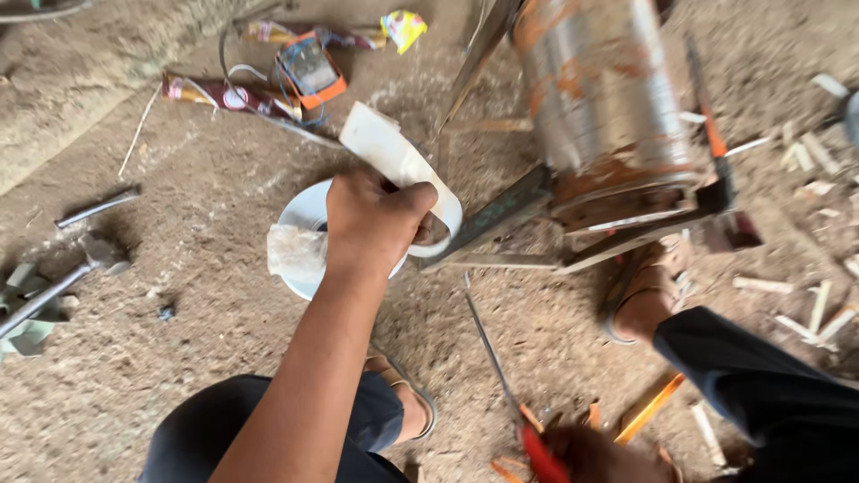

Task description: The person sits on the ground and cuts strips from a roll of white tape using scissors, then presses each cut strip onto the slotted cylindrical drum of a machine, repeating the cut-and-attach cycle.

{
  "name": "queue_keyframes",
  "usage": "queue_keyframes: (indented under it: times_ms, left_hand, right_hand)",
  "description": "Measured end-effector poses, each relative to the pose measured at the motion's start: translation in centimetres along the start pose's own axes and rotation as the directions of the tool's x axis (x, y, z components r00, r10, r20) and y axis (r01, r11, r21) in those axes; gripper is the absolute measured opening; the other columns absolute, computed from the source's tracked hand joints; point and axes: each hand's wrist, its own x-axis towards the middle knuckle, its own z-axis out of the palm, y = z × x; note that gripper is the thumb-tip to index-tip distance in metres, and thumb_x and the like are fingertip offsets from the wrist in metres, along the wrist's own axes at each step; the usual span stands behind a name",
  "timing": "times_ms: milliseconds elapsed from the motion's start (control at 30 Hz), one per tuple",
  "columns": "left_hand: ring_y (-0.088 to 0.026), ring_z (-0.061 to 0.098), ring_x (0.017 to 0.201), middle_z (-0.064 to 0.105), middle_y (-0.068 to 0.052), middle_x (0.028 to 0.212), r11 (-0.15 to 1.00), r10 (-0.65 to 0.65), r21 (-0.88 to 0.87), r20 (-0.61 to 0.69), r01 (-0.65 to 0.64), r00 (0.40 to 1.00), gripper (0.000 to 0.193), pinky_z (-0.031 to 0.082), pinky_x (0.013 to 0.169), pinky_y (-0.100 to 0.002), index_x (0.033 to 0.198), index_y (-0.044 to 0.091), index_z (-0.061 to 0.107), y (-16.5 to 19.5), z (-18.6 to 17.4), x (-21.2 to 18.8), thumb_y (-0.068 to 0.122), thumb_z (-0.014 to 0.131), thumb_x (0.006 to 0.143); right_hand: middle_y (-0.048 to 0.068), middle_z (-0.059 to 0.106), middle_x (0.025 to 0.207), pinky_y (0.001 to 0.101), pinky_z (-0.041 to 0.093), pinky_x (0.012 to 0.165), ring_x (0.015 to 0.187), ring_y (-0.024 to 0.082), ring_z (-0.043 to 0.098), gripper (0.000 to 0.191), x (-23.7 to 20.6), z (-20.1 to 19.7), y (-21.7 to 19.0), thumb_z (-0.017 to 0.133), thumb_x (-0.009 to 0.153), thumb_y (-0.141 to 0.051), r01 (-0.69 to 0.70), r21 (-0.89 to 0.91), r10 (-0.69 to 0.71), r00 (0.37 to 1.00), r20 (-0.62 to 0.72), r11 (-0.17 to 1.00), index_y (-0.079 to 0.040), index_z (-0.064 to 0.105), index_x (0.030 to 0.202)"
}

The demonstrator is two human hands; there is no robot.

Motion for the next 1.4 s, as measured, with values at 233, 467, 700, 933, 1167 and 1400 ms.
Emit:
queue_keyframes:
  times_ms: [233, 467, 700, 933, 1167, 1400]
  left_hand:
    - [-0.015, 0.067, 0.052, 0.072, -0.008, 0.069, 0.945, -0.007, -0.323, -0.187, -0.055, 0.982, 0.011, 0.056, 0.048, -0.031, 0.079, -0.004, 0.073, 1.7, 3.0, -6.2, 0.006, 0.078, 0.078]
    - [-0.014, 0.068, 0.063, 0.073, -0.009, 0.084, 0.812, 0.060, -0.563, -0.181, -0.153, 0.982, 0.013, 0.057, 0.055, -0.031, 0.097, -0.004, 0.071, 0.6, 4.0, -11.3, 0.001, 0.075, 0.086]
    - [-0.015, 0.070, 0.071, 0.074, -0.010, 0.089, 0.820, 0.075, -0.548, -0.179, -0.163, 0.981, 0.011, 0.061, 0.063, -0.031, 0.102, -0.004, 0.072, -0.1, 3.5, -12.7, 0.000, 0.072, 0.091]
    - [-0.014, 0.072, 0.077, 0.075, -0.010, 0.092, 0.833, 0.011, -0.542, -0.181, -0.109, 0.983, 0.010, 0.063, 0.068, -0.031, 0.102, -0.006, 0.072, -0.4, 2.8, -12.2, -0.001, 0.071, 0.093]
    - [-0.014, 0.073, 0.080, 0.076, -0.011, 0.093, 0.839, 0.034, -0.531, -0.169, -0.120, 0.985, 0.010, 0.063, 0.070, -0.031, 0.102, -0.007, 0.073, -0.4, 3.0, -12.4, -0.001, 0.072, 0.094]
    - [-0.013, 0.071, 0.084, 0.075, -0.010, 0.096, 0.829, 0.063, -0.536, -0.196, -0.160, 0.979, 0.011, 0.060, 0.074, -0.028, 0.104, -0.007, 0.072, -0.6, 3.1, -12.7, -0.001, 0.074, 0.095]
  right_hand:
    - [0.011, 0.068, 0.106, 0.0331, 0.053, 0.077, 0.088, 0.019, 0.066, 0.070, -3.4, 3.2, -8.3, 0.066, 0.080, -0.058, 0.566, 0.714, -0.551, 0.779, -0.300, 0.412, -0.006, 0.055, 0.124]
    - [0.012, 0.065, 0.115, 0.0303, 0.052, 0.076, 0.091, 0.017, 0.064, 0.091, -5.1, 4.2, -10.5, 0.060, 0.082, -0.071, 0.658, 0.700, -0.620, 0.679, -0.392, 0.278, -0.003, 0.045, 0.141]
    - [0.011, 0.062, 0.124, 0.0284, 0.051, 0.076, 0.098, 0.014, 0.063, 0.111, -5.6, 2.3, -10.0, 0.056, 0.081, -0.083, 0.682, 0.663, -0.597, 0.682, -0.423, 0.309, -0.001, 0.036, 0.154]
    - [0.014, 0.065, 0.116, 0.0296, 0.048, 0.074, 0.083, 0.015, 0.058, 0.113, -5.2, 0.4, -12.0, 0.057, 0.082, -0.085, 0.700, 0.608, -0.570, 0.691, -0.445, 0.374, 0.004, 0.042, 0.149]
    - [0.013, 0.063, 0.112, 0.0300, 0.048, 0.076, 0.083, 0.015, 0.053, 0.118, -6.1, -0.9, -12.7, 0.055, 0.078, -0.090, 0.694, 0.522, -0.513, 0.719, -0.469, 0.496, 0.006, 0.047, 0.145]
    - [0.010, 0.060, 0.111, 0.0292, 0.046, 0.078, 0.084, 0.014, 0.052, 0.119, -6.9, -1.4, -13.4, 0.062, 0.074, -0.089, 0.652, 0.538, -0.476, 0.758, -0.445, 0.535, 0.004, 0.048, 0.147]
